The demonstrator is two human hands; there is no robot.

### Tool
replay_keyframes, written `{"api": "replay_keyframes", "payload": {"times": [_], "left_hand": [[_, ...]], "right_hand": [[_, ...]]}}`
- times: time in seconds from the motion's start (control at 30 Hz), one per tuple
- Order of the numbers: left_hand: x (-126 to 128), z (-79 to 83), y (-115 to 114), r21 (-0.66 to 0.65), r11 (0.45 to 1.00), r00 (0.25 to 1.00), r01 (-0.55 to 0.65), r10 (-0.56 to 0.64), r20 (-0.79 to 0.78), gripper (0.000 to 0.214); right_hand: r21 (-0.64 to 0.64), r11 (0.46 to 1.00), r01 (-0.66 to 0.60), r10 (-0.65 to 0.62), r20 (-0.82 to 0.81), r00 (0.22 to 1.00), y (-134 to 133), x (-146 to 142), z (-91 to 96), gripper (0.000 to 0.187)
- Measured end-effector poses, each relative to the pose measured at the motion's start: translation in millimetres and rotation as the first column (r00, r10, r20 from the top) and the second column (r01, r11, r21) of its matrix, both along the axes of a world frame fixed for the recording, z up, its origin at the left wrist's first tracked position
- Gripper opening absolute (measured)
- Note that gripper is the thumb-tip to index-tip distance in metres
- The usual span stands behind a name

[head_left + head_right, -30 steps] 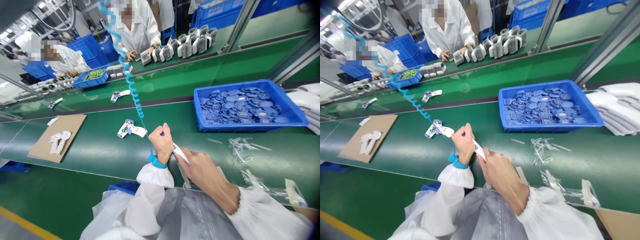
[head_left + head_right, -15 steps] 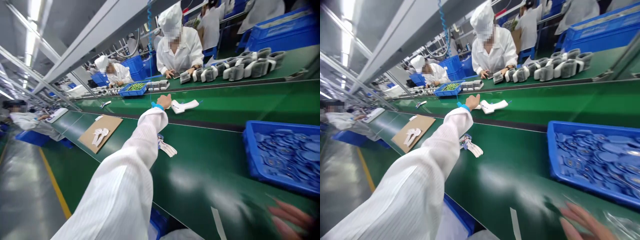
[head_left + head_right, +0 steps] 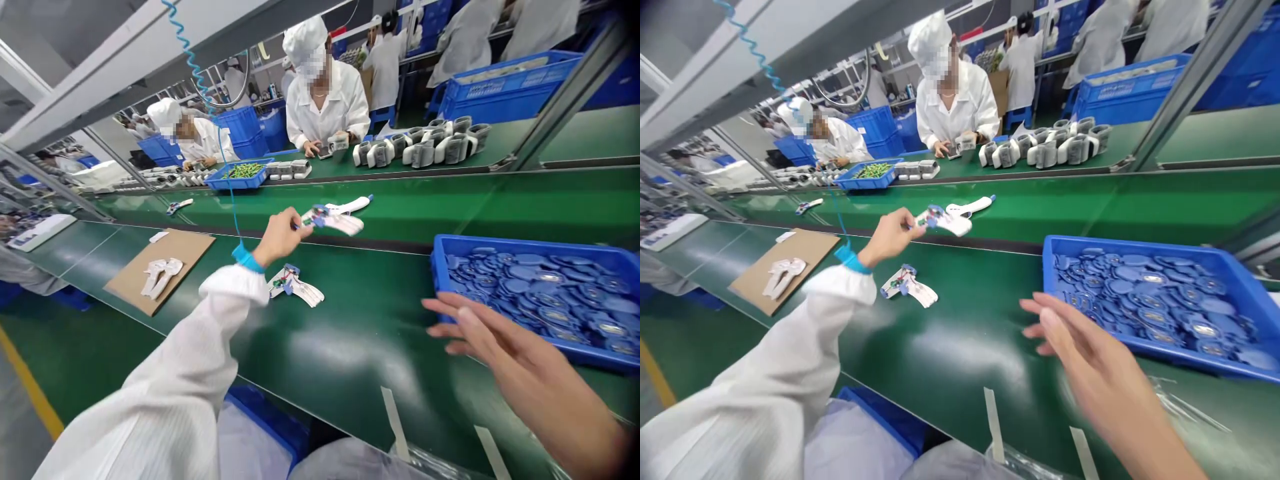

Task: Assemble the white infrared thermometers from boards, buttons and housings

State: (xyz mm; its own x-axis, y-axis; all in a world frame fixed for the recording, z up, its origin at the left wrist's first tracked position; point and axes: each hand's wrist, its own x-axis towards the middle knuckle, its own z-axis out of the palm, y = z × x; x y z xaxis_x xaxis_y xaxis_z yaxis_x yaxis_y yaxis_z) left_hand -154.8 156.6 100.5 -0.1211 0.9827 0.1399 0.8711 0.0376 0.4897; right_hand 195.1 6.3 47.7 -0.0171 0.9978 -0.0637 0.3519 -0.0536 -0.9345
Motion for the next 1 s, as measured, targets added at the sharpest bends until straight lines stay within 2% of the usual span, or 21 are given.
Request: {"api": "replay_keyframes", "payload": {"times": [0.03, 0.07, 0.13, 0.2, 0.3, 0.4, 0.47, 0.53, 0.6, 0.67, 0.77, 0.83, 0.9, 0.93, 1.0], "left_hand": [[12, -1.6, -25, 0.025, 0.997, 0.996, 0.071, -0.072, 0.054, 0.026], [26, -6.2, -50, 0.068, 0.985, 0.971, 0.158, -0.167, 0.171, 0.026], [56, -21.5, -98, 0.084, 0.972, 0.894, 0.218, -0.233, 0.382, 0.025], [82, -39.2, -135, 0.002, 0.971, 0.837, 0.24, -0.208, 0.506, 0.03], [107, -58.4, -164, -0.141, 0.951, 0.756, 0.274, -0.123, 0.643, 0.045], [121, -65.2, -172, -0.187, 0.868, 0.598, 0.46, -0.147, 0.788, 0.033], [129, -65.0, -177, -0.18, 0.817, 0.537, 0.548, -0.179, 0.824, 0.027], [138, -62.6, -182, -0.166, 0.82, 0.564, 0.547, -0.215, 0.797, 0.024], [147, -59.1, -189, -0.146, 0.832, 0.63, 0.535, -0.278, 0.725, 0.021], [155, -55.9, -195, -0.123, 0.825, 0.684, 0.551, -0.362, 0.633, 0.02], [163, -55.4, -198, -0.088, 0.829, 0.749, 0.552, -0.447, 0.489, 0.021], [165, -59.1, -194, -0.079, 0.886, 0.809, 0.457, -0.378, 0.45, 0.021], [163, -64.1, -188, -0.105, 0.942, 0.816, 0.32, -0.217, 0.536, 0.02], [162, -66.2, -184, -0.146, 0.952, 0.779, 0.27, -0.127, 0.614, 0.022], [156, -68.1, -179, -0.248, 0.938, 0.657, 0.243, 0.029, 0.753, 0.033]], "right_hand": [[-0.051, 0.998, -0.022, 0.017, -0.108, 0.994, 7, -10, 10.4, 0.06], [-0.101, 0.992, -0.077, 0.054, -0.208, 0.977, 12, -19, 18.3, 0.061], [-0.172, 0.963, -0.208, 0.149, -0.304, 0.941, 11, -32, 24.8, 0.059], [-0.233, 0.926, -0.297, 0.234, -0.263, 0.936, -1, -36, 20.0, 0.054], [-0.281, 0.906, -0.317, 0.293, -0.124, 0.948, -28, -23, 2.8, 0.054], [-0.222, 0.913, -0.342, 0.35, -0.005, 0.937, -47, -2, -12.8, 0.052], [-0.128, 0.953, -0.274, 0.285, 0.081, 0.955, -53, 7, -18.9, 0.05], [0.003, 0.986, -0.168, 0.165, 0.169, 0.972, -56, 10, -20.5, 0.045], [0.128, 0.982, -0.138, 0.1, 0.27, 0.958, -59, 7, -16.6, 0.036], [0.246, 0.953, -0.175, 0.066, 0.395, 0.916, -63, 1, -6.8, 0.031], [0.413, 0.888, -0.204, -0.064, 0.55, 0.833, -69, -3, 13.0, 0.039], [0.463, 0.873, -0.156, -0.146, 0.552, 0.821, -70, 4, 19.3, 0.04], [0.426, 0.902, -0.066, -0.193, 0.536, 0.822, -70, 18, 11.0, 0.039], [0.386, 0.923, -0.015, -0.216, 0.548, 0.808, -70, 26, 0.9, 0.041], [0.314, 0.946, 0.074, -0.262, 0.613, 0.745, -72, 44, -26.0, 0.051]]}}
